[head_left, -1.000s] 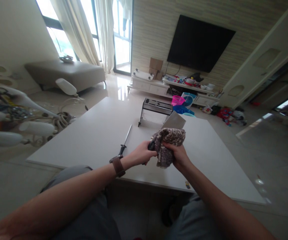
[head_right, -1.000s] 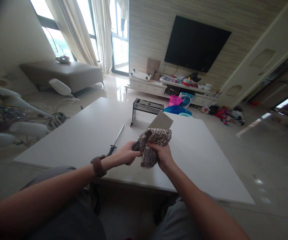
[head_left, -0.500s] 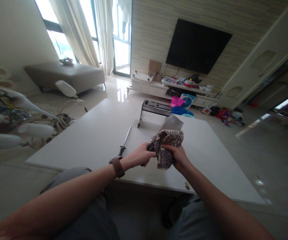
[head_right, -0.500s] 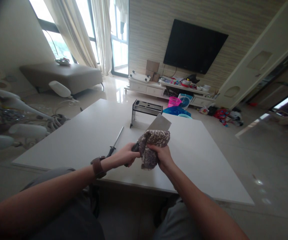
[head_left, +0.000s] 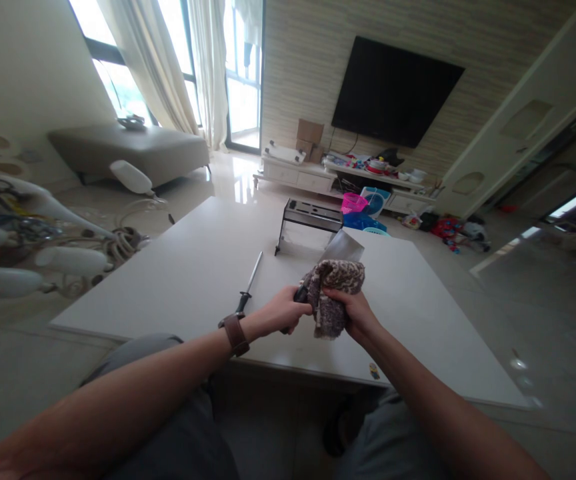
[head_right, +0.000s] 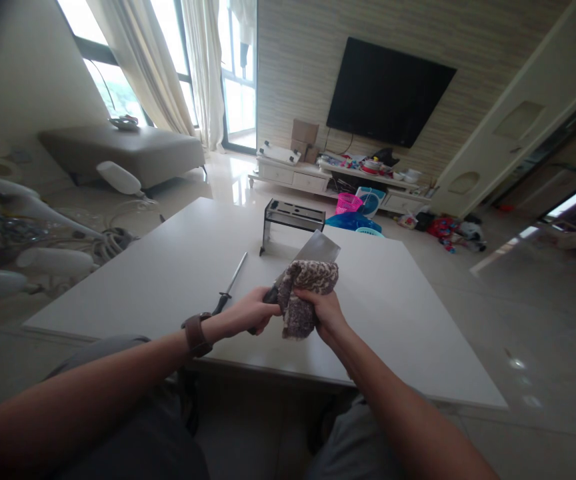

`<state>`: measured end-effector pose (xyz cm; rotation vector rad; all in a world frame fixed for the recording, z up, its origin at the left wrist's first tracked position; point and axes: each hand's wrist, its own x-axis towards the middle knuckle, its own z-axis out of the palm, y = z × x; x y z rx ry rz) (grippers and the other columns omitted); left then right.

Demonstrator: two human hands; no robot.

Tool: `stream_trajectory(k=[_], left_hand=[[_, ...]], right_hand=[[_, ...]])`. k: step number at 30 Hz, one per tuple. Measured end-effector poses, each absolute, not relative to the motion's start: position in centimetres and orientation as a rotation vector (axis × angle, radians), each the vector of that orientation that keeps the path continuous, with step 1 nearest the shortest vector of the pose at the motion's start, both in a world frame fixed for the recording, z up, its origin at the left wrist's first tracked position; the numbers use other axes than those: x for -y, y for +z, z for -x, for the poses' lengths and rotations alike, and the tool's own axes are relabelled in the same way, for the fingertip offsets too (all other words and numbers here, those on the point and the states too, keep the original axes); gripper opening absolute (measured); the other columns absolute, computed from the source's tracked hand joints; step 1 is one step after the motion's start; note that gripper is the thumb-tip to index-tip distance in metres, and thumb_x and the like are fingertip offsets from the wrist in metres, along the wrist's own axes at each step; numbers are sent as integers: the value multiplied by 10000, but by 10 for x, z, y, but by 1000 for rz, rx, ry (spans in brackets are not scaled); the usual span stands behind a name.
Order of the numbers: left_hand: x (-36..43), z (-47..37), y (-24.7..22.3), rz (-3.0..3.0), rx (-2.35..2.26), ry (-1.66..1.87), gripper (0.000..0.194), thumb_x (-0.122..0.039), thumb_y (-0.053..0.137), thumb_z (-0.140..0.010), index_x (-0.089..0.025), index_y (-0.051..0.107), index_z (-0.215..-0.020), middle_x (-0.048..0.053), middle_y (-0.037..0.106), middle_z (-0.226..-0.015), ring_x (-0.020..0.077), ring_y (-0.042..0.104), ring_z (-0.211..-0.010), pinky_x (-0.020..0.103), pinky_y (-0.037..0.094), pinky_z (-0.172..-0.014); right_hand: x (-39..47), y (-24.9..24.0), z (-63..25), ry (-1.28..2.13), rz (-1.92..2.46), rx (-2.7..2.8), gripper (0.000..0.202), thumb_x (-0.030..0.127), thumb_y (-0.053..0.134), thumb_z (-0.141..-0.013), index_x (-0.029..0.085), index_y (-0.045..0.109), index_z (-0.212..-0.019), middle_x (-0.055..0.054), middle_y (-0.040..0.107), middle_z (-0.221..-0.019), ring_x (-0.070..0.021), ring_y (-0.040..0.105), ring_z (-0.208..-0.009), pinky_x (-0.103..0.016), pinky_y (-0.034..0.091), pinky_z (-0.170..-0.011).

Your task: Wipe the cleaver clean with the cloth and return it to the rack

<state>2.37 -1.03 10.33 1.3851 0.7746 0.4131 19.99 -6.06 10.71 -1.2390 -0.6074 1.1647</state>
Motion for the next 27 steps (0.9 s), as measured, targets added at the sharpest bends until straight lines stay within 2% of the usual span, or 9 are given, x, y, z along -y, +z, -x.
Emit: stream_trajectory(k=[27], left_hand=[[13, -23, 104, -1360, -766, 408, 143, -190, 610, -725, -204, 477, -776, -76, 450, -420, 118, 440, -332, 223, 377, -355]], right_hand=[[60, 102, -200, 1179, 1249, 574, 462, 210, 909, -518, 165, 740, -945, -64, 802, -905, -263, 740, -799, -405, 610, -763]])
